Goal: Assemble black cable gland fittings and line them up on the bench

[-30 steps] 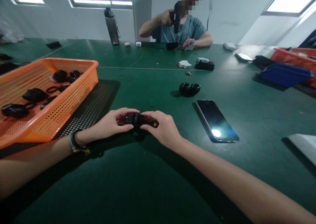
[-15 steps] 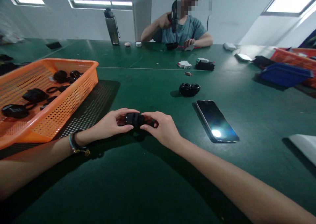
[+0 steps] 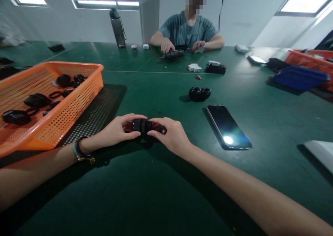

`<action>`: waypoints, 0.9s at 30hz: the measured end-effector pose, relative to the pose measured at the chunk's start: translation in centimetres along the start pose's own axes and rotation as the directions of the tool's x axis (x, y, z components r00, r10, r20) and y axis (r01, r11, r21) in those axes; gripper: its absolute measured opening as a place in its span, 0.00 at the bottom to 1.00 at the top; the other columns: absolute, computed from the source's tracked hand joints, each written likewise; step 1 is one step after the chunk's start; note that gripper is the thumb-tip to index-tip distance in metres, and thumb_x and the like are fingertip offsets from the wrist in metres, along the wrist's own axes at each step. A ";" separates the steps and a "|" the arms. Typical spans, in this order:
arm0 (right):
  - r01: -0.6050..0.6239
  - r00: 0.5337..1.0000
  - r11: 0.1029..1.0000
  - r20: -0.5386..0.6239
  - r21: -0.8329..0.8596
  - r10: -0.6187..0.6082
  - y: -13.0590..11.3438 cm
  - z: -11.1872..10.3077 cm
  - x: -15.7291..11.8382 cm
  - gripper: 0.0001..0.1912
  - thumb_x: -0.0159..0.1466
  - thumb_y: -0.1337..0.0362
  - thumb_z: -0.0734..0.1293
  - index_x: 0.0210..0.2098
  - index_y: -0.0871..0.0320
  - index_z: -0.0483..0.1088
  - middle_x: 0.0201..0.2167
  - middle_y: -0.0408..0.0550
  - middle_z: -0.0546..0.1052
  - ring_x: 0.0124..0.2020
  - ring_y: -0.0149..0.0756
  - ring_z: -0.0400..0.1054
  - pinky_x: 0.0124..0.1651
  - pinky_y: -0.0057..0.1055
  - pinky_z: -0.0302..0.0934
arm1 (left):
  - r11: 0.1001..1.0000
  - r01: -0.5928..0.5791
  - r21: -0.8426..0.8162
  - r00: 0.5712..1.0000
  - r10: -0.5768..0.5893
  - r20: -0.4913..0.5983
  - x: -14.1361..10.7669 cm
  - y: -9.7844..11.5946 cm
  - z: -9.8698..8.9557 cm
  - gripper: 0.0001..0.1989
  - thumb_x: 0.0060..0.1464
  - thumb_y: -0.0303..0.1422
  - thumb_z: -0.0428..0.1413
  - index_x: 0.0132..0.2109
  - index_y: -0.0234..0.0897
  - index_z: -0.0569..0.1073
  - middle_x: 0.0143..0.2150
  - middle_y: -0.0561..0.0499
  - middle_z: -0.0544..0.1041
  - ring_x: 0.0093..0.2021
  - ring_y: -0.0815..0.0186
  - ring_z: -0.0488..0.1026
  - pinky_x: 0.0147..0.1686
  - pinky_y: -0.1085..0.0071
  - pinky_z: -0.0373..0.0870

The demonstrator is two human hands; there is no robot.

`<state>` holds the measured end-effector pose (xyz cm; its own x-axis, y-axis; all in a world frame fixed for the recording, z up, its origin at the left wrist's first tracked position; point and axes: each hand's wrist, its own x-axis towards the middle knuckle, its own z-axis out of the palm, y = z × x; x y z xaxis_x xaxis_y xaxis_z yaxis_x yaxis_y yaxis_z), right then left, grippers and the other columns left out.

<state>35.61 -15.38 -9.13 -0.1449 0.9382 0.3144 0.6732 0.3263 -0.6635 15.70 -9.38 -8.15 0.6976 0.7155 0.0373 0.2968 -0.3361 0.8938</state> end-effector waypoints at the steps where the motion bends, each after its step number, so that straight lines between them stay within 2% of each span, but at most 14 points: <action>1: 0.001 1.000 1.000 -0.002 0.005 -0.001 0.0 0.0 0.0 0.13 0.56 0.66 0.70 0.42 0.56 0.75 0.31 0.45 0.79 0.26 0.32 0.69 0.29 0.29 0.64 | 1.000 0.000 0.002 1.000 0.000 0.000 0.0 0.0 0.0 0.24 0.47 0.35 0.58 0.53 0.34 0.70 0.46 0.45 0.73 0.40 0.64 0.73 0.40 0.67 0.71; 15: -0.005 1.000 0.999 -0.004 -0.032 0.005 0.2 0.1 0.1 0.12 0.57 0.64 0.70 0.42 0.56 0.76 0.32 0.46 0.80 0.28 0.34 0.72 0.30 0.31 0.65 | 1.000 -0.003 0.026 1.000 0.003 -0.012 0.0 0.1 0.0 0.24 0.47 0.34 0.58 0.52 0.35 0.70 0.47 0.45 0.74 0.40 0.64 0.73 0.41 0.68 0.72; 27: 0.006 1.000 0.997 0.022 -0.073 -0.005 0.0 0.1 0.2 0.12 0.58 0.63 0.68 0.42 0.57 0.76 0.30 0.46 0.79 0.26 0.33 0.70 0.29 0.30 0.64 | 1.000 -0.003 0.029 1.000 0.003 -0.008 -0.1 0.0 0.0 0.24 0.47 0.34 0.59 0.54 0.37 0.70 0.46 0.47 0.73 0.40 0.64 0.73 0.40 0.69 0.72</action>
<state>35.57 -15.18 -9.13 -0.1639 0.9390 0.3023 0.7236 0.3228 -0.6101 15.60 -9.49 -8.14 0.6935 0.7191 0.0440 0.3135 -0.3561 0.8803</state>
